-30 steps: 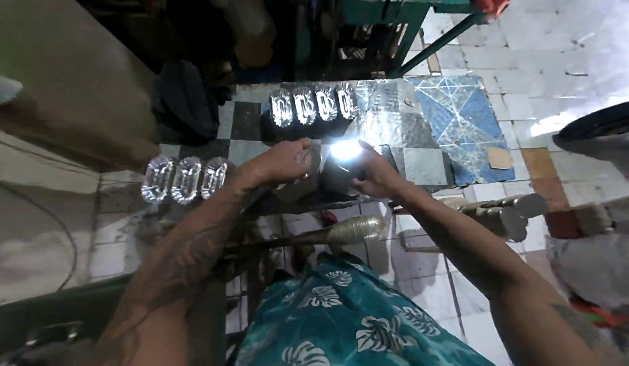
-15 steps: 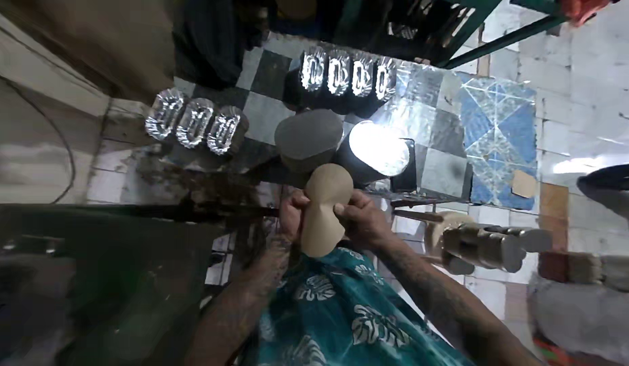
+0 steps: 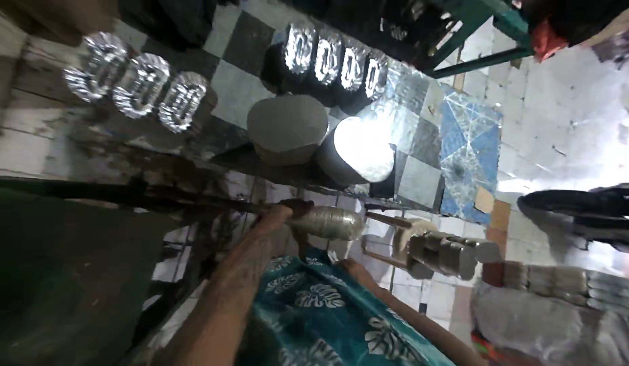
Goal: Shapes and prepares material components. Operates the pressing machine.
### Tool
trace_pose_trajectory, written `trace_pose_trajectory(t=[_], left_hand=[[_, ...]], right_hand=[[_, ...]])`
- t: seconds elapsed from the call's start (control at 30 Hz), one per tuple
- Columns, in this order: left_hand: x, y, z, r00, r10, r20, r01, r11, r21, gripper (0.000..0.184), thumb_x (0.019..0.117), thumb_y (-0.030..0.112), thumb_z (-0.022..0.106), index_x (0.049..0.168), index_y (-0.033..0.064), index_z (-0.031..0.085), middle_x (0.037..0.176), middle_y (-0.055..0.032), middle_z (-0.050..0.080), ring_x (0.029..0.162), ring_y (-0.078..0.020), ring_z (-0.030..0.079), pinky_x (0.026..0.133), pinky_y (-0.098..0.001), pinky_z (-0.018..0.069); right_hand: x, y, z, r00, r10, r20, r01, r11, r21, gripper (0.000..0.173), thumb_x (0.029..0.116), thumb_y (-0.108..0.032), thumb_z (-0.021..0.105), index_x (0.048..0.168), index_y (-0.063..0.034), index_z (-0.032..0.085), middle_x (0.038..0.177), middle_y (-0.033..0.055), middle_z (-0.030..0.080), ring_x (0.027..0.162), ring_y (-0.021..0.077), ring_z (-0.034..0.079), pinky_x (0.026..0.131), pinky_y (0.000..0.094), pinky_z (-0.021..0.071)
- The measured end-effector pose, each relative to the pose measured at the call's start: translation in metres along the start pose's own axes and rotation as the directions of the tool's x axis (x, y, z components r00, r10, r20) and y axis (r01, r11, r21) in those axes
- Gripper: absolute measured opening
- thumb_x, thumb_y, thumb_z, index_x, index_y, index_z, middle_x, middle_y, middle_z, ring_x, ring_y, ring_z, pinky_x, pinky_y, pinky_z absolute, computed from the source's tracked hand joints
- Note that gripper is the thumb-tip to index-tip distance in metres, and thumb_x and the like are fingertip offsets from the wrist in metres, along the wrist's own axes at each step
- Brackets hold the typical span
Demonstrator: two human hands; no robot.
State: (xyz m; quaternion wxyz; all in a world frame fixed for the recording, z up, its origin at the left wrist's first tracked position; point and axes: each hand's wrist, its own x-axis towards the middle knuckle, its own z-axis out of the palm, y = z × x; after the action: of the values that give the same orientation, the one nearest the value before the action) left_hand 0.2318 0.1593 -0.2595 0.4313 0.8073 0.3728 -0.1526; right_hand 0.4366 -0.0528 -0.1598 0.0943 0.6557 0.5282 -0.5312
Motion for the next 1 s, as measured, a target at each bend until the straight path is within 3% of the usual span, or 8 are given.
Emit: trace_pose_trajectory(t=[0.07, 0.23, 0.53, 0.67, 0.7, 0.77, 0.83, 1.0], left_hand=[[-0.046, 0.049, -0.085, 0.908, -0.285, 0.307, 0.341, 0.929, -0.147, 0.044, 0.1109, 0.028, 0.041, 0.140, -0.0011, 0.057, 0.145, -0.0261, 0.054, 0.138, -0.0426, 0.048, 0.113, -0.0639, 0.0338], [-0.188, 0.012, -0.140, 0.887, -0.286, -0.363, 0.000, 0.785, -0.619, 0.052, 0.1115, 0.039, 0.036, 0.135, -0.0014, 0.060, 0.129, -0.0222, 0.064, 0.120, -0.0309, 0.061, 0.106, -0.0541, 0.0464], [-0.343, -0.077, -0.213, 0.058, -0.738, -0.672, -0.436, 0.587, -0.682, 0.049, 0.1142, 0.029, 0.024, 0.152, 0.0007, 0.039, 0.146, -0.0163, 0.051, 0.131, -0.0195, 0.053, 0.109, -0.0361, 0.0455], [-0.399, -0.104, -0.117, 0.211, -0.755, -0.620, 0.442, 0.640, -0.628, 0.059, 0.1118, 0.045, 0.031, 0.139, -0.0011, 0.058, 0.133, -0.0278, 0.062, 0.127, -0.0445, 0.058, 0.109, -0.0659, 0.0402], [-0.441, -0.104, -0.126, 0.486, -0.833, -0.265, 0.559, 0.529, -0.638, 0.061, 0.1123, 0.045, 0.026, 0.157, 0.0051, 0.036, 0.156, -0.0226, 0.043, 0.146, -0.0401, 0.040, 0.120, -0.0620, 0.0287], [-0.457, -0.145, -0.061, 0.324, -0.740, -0.589, 0.421, 0.671, -0.611, 0.053, 0.1104, 0.041, 0.042, 0.118, -0.0051, 0.067, 0.107, -0.0289, 0.067, 0.101, -0.0451, 0.066, 0.090, -0.0683, 0.0480], [-0.492, -0.144, -0.047, 0.484, -0.703, -0.522, 0.374, 0.705, -0.602, 0.052, 0.1101, 0.041, 0.043, 0.099, -0.0036, 0.067, 0.085, -0.0225, 0.064, 0.081, -0.0379, 0.064, 0.077, -0.0622, 0.0513], [-0.548, -0.165, 0.014, 0.627, -0.690, -0.362, 0.576, 0.723, -0.382, 0.037, 0.1082, 0.032, 0.052, 0.112, 0.0005, 0.072, 0.118, -0.0213, 0.067, 0.113, -0.0386, 0.064, 0.103, -0.0590, 0.0470]], right_hand=[[0.000, -0.004, -0.012, 0.998, -0.067, 0.007, 0.067, 0.997, -0.033, 0.038, 0.1077, -0.009, 0.044, 0.142, 0.0045, 0.055, 0.144, 0.0261, 0.056, 0.137, 0.0402, 0.052, 0.116, 0.0501, 0.0397], [0.008, -0.015, -0.026, 0.963, -0.250, 0.097, 0.260, 0.959, -0.110, 0.038, 0.1006, -0.010, 0.058, 0.135, 0.0045, 0.061, 0.137, 0.0274, 0.060, 0.131, 0.0408, 0.056, 0.113, 0.0513, 0.0430], [0.055, -0.116, -0.042, 0.871, -0.481, -0.101, 0.476, 0.877, -0.066, 0.029, 0.0927, -0.005, 0.065, 0.118, 0.0078, 0.068, 0.116, 0.0245, 0.069, 0.106, 0.0323, 0.069, 0.096, 0.0472, 0.0563], [0.072, -0.230, -0.028, 0.710, -0.661, -0.244, 0.666, 0.742, -0.072, 0.025, 0.0939, -0.003, 0.062, 0.115, 0.0093, 0.067, 0.108, 0.0211, 0.071, 0.099, 0.0247, 0.071, 0.091, 0.0415, 0.0583], [0.076, -0.260, -0.023, 0.652, -0.710, -0.266, 0.718, 0.691, -0.082, 0.025, 0.0931, -0.002, 0.062, 0.115, 0.0107, 0.067, 0.108, 0.0219, 0.071, 0.099, 0.0247, 0.070, 0.090, 0.0409, 0.0580], [0.085, -0.316, -0.008, 0.519, -0.812, -0.265, 0.815, 0.564, -0.132, 0.022, 0.0925, -0.001, 0.064, 0.111, 0.0099, 0.068, 0.105, 0.0210, 0.071, 0.097, 0.0236, 0.071, 0.088, 0.0390, 0.0597], [0.091, -0.367, 0.016, 0.341, -0.926, -0.163, 0.883, 0.375, -0.283, 0.017, 0.0921, -0.002, 0.066, 0.106, 0.0059, 0.073, 0.101, 0.0196, 0.072, 0.096, 0.0288, 0.070, 0.088, 0.0442, 0.0593], [0.117, -0.476, 0.083, -0.168, -0.849, 0.500, 0.784, -0.423, -0.455, 0.024, 0.0921, 0.000, 0.064, 0.112, -0.0051, 0.076, 0.120, 0.0119, 0.074, 0.113, 0.0322, 0.070, 0.095, 0.0514, 0.0570]])
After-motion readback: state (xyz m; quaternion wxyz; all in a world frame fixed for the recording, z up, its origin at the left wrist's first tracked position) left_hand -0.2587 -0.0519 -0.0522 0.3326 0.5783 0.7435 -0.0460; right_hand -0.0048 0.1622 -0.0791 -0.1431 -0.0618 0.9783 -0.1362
